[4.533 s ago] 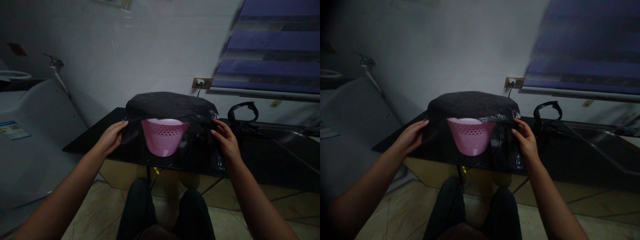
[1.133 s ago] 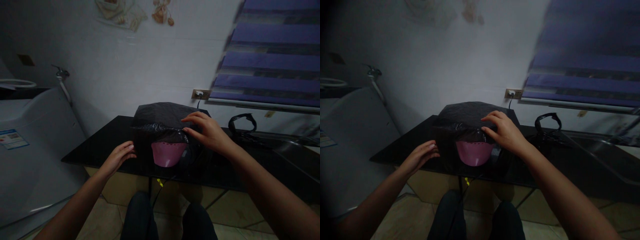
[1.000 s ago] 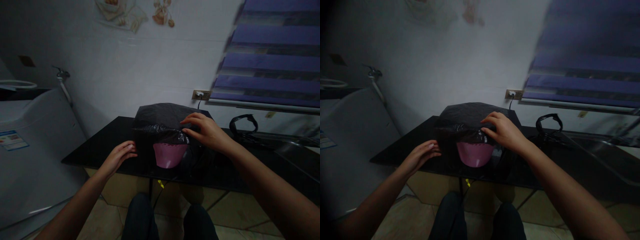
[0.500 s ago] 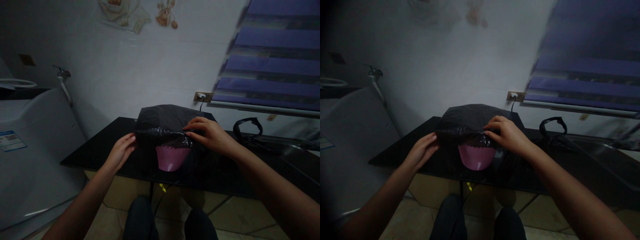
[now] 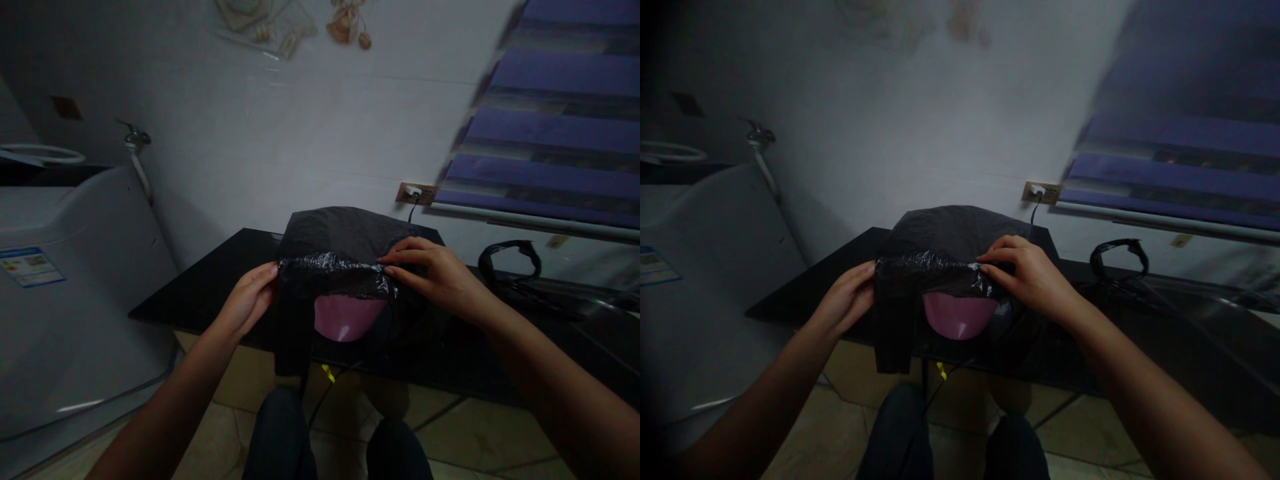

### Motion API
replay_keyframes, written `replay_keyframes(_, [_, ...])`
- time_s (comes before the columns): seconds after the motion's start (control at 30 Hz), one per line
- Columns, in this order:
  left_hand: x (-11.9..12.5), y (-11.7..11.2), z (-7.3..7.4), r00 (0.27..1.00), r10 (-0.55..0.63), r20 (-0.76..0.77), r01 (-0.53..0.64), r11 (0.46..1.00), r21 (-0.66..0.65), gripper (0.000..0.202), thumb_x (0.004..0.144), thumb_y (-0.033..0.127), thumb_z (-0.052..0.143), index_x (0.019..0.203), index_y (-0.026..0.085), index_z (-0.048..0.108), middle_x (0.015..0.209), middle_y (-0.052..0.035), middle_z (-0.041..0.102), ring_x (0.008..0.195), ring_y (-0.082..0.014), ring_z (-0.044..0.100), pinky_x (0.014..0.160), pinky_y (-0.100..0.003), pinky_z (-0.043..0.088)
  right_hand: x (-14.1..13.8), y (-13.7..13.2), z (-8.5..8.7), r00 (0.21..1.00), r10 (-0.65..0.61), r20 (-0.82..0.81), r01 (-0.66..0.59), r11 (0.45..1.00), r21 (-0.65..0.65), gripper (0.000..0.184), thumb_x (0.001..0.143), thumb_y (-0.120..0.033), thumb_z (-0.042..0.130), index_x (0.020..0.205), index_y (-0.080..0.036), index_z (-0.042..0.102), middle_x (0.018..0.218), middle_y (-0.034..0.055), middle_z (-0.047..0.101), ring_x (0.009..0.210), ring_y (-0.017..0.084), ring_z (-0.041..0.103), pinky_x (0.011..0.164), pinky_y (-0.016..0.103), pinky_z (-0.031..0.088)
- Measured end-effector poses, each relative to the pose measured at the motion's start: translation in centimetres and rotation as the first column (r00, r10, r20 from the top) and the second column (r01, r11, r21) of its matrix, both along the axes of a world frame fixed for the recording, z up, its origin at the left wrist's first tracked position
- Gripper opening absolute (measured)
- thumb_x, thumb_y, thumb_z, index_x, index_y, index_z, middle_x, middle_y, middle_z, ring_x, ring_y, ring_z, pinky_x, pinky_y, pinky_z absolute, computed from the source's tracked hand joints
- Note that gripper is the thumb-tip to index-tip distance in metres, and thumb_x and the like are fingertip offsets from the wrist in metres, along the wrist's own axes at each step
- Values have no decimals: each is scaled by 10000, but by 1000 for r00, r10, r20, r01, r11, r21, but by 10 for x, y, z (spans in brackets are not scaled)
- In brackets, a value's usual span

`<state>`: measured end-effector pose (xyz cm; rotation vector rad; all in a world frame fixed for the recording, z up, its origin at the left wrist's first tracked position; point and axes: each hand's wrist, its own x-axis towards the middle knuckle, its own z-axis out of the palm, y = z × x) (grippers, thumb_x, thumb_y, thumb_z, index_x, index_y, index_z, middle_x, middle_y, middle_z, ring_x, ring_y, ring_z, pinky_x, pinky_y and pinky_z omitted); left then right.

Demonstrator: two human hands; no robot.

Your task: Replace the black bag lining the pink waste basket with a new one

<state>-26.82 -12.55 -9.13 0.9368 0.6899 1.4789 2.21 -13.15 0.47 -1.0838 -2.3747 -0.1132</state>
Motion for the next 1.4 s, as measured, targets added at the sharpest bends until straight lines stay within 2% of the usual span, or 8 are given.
replay_keyframes(0.33, [-2, -1, 0, 998, -25, -50, 25, 1000, 6, 148, 669, 271, 733, 711, 137, 684, 737, -67, 667, 789, -209, 639, 724, -296, 502, 2, 0, -1, 1000, -11, -3, 11, 1000, 6, 267, 876, -351, 549, 978, -215, 755, 936, 86, 641, 868, 161, 604, 809, 320, 510])
replay_keyframes(0.6, [-2, -1, -2, 999, -42, -29, 42, 999, 7, 148, 663, 265, 753, 708, 140, 690, 708, -45, 658, 680, -155, 602, 686, -257, 480, 3, -1, -2, 999, -10, -31, 11, 1000, 8, 266, 872, -342, 546, 962, -203, 755, 930, 88, 644, 867, 167, 610, 815, 327, 511])
replay_keyframes(0.87, [-1, -4, -2, 999, -32, -35, 32, 999, -4, 148, 676, 286, 733, 712, 148, 694, 729, -59, 664, 756, -191, 631, 706, -276, 490, 5, -2, -4, 998, -27, -51, 27, 1000, 11, 266, 871, -347, 545, 945, -198, 752, 923, 91, 650, 859, 171, 614, 806, 330, 515])
replay_keyframes(1.2, [-1, -4, -4, 1000, -6, -8, 6, 1000, -13, 82, 660, 203, 732, 719, 150, 710, 729, -36, 656, 679, -146, 596, 659, -240, 474, 6, -4, -4, 997, -31, -65, 32, 999, 26, 223, 860, -308, 564, 921, -187, 741, 901, 80, 656, 827, 156, 619, 783, 307, 517])
replay_keyframes(1.4, [-1, -5, -5, 999, -44, -4, 44, 999, -7, 86, 679, 218, 731, 738, 156, 720, 758, -42, 670, 702, -152, 605, 670, -240, 479, 8, -6, -4, 997, -34, -63, 36, 999, 33, 213, 857, -300, 572, 926, -188, 739, 910, 79, 657, 835, 157, 620, 786, 307, 514])
